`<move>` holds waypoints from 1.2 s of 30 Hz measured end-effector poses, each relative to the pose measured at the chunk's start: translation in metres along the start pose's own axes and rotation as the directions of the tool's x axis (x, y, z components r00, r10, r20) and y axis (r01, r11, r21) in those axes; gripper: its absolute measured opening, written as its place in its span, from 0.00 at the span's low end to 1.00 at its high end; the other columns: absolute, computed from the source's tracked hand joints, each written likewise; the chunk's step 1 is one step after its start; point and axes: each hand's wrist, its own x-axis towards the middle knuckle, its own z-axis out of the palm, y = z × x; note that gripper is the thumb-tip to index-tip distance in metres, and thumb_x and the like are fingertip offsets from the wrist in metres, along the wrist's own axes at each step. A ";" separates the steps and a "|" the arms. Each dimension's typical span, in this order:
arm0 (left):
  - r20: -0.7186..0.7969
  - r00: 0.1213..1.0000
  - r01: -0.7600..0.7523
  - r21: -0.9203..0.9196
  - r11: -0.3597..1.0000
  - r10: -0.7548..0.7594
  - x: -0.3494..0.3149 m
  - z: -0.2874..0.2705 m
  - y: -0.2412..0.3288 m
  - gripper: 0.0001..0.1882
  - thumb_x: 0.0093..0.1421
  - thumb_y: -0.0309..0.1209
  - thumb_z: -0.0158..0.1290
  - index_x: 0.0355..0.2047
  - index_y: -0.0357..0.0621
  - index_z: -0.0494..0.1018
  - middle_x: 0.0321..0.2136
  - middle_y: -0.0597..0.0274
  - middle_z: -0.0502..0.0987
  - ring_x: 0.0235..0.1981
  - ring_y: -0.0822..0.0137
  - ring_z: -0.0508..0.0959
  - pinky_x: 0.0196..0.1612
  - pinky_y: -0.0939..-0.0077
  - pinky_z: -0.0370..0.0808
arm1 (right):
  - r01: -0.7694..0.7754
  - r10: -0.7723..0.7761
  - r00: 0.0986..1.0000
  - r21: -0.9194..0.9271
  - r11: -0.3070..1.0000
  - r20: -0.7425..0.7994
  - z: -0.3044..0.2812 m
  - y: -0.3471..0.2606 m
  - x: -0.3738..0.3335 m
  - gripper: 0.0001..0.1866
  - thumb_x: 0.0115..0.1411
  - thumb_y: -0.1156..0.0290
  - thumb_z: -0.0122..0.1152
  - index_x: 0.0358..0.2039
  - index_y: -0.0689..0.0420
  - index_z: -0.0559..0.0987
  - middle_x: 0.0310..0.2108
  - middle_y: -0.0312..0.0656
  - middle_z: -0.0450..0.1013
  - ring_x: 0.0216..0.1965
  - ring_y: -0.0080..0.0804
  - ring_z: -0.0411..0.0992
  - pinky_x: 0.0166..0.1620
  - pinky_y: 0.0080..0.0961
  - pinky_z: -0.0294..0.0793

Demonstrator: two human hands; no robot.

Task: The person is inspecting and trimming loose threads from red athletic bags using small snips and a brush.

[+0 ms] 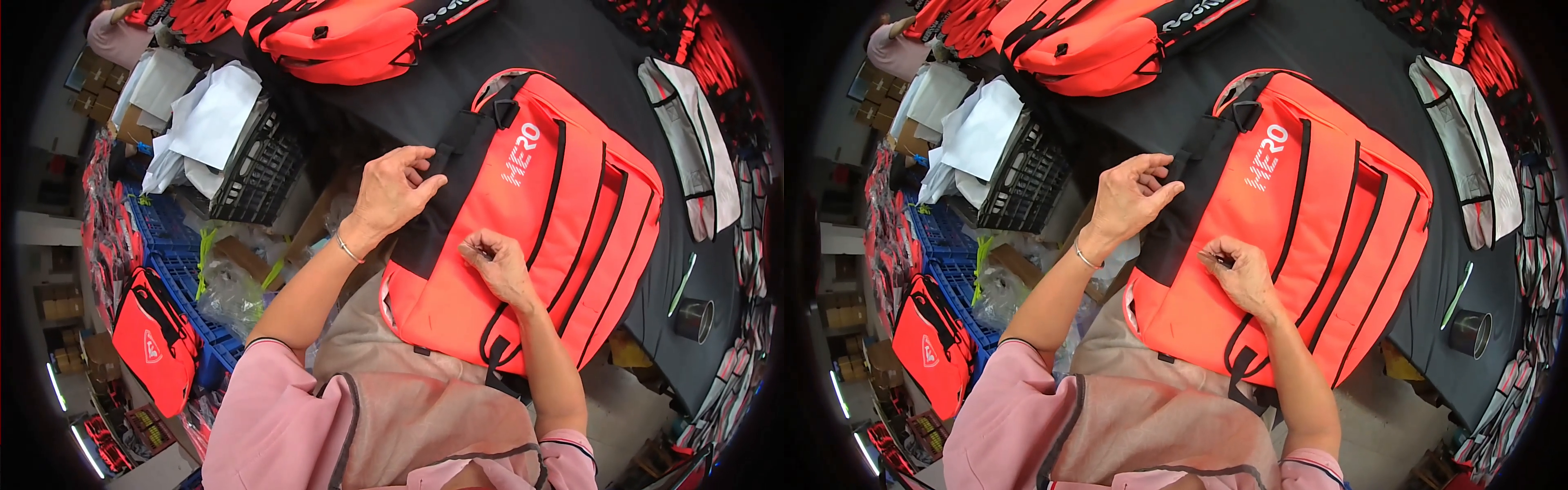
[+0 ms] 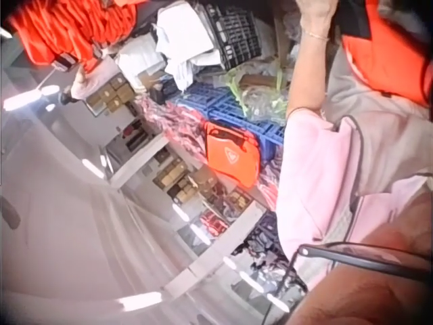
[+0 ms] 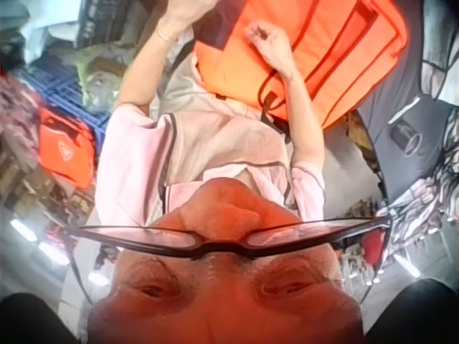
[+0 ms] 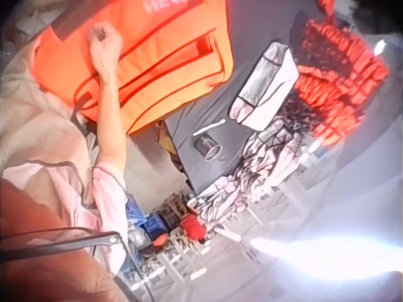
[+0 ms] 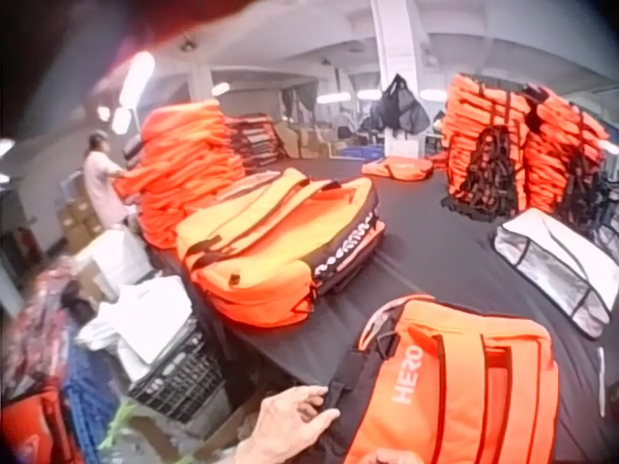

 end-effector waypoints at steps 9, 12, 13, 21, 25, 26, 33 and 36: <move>0.066 0.970 0.241 -0.397 0.886 -0.234 -0.012 0.008 -0.024 0.24 0.45 0.34 0.70 0.40 0.32 0.79 0.31 0.52 0.83 0.32 0.69 0.82 0.38 0.75 0.80 | 0.085 -0.100 0.977 -0.086 0.993 -0.189 0.003 -0.035 0.019 0.14 0.61 0.76 0.61 0.48 0.59 0.76 0.30 0.31 0.70 0.31 0.17 0.66 0.35 0.16 0.67; 0.201 0.964 0.253 -0.511 0.821 -0.172 -0.007 0.022 -0.027 0.24 0.46 0.28 0.69 0.43 0.30 0.77 0.32 0.60 0.80 0.32 0.75 0.78 0.40 0.79 0.78 | 0.271 -0.360 0.886 -0.301 0.914 -0.293 -0.011 -0.040 0.039 0.11 0.68 0.69 0.55 0.47 0.60 0.74 0.32 0.32 0.67 0.34 0.19 0.65 0.40 0.17 0.66; 0.232 0.958 0.271 -0.557 0.785 -0.166 -0.009 0.023 -0.031 0.25 0.45 0.27 0.69 0.44 0.30 0.76 0.32 0.61 0.79 0.32 0.76 0.77 0.40 0.80 0.77 | 0.224 -0.412 0.856 -0.495 0.840 -0.312 -0.005 -0.046 0.041 0.10 0.68 0.66 0.57 0.44 0.59 0.75 0.32 0.36 0.70 0.34 0.22 0.68 0.41 0.21 0.69; 0.196 0.964 0.264 -0.705 0.658 -0.177 -0.013 0.014 -0.036 0.23 0.41 0.27 0.68 0.39 0.30 0.77 0.30 0.64 0.77 0.31 0.76 0.76 0.38 0.81 0.76 | 0.104 -0.491 0.849 -0.847 0.522 -0.198 0.018 -0.060 0.057 0.10 0.64 0.63 0.61 0.36 0.57 0.76 0.30 0.39 0.75 0.32 0.34 0.74 0.36 0.29 0.72; 0.164 0.973 0.227 -0.573 0.787 -0.162 -0.010 0.008 -0.026 0.22 0.41 0.29 0.68 0.36 0.31 0.77 0.30 0.59 0.78 0.30 0.73 0.77 0.36 0.79 0.77 | 0.204 -0.583 0.793 -0.825 0.526 -0.176 0.016 -0.057 0.064 0.10 0.64 0.64 0.61 0.33 0.58 0.75 0.28 0.40 0.74 0.30 0.33 0.72 0.36 0.28 0.71; 0.133 0.981 0.190 -0.479 0.857 -0.143 -0.009 0.007 -0.022 0.21 0.41 0.30 0.68 0.35 0.32 0.76 0.29 0.58 0.78 0.29 0.71 0.77 0.35 0.77 0.77 | 0.169 -0.516 0.848 -0.857 0.487 -0.125 0.010 -0.059 0.066 0.11 0.63 0.63 0.62 0.34 0.57 0.77 0.28 0.39 0.75 0.30 0.34 0.73 0.35 0.29 0.71; -0.188 0.944 -0.278 -0.006 0.961 0.272 -0.005 0.010 -0.020 0.11 0.52 0.32 0.60 0.31 0.35 0.80 0.28 0.49 0.80 0.32 0.52 0.81 0.38 0.63 0.79 | 0.261 -0.490 0.831 -0.592 0.763 -0.264 -0.028 -0.056 0.091 0.06 0.64 0.70 0.61 0.35 0.60 0.78 0.29 0.32 0.72 0.31 0.19 0.67 0.37 0.19 0.69; 0.174 0.960 0.278 -0.485 0.829 -0.220 0.001 -0.003 -0.018 0.11 0.58 0.30 0.57 0.32 0.32 0.80 0.25 0.55 0.81 0.25 0.65 0.82 0.33 0.72 0.79 | 0.245 -0.358 0.874 -0.338 0.909 -0.328 -0.029 -0.047 0.098 0.14 0.57 0.65 0.71 0.37 0.59 0.77 0.28 0.29 0.68 0.30 0.18 0.64 0.35 0.19 0.66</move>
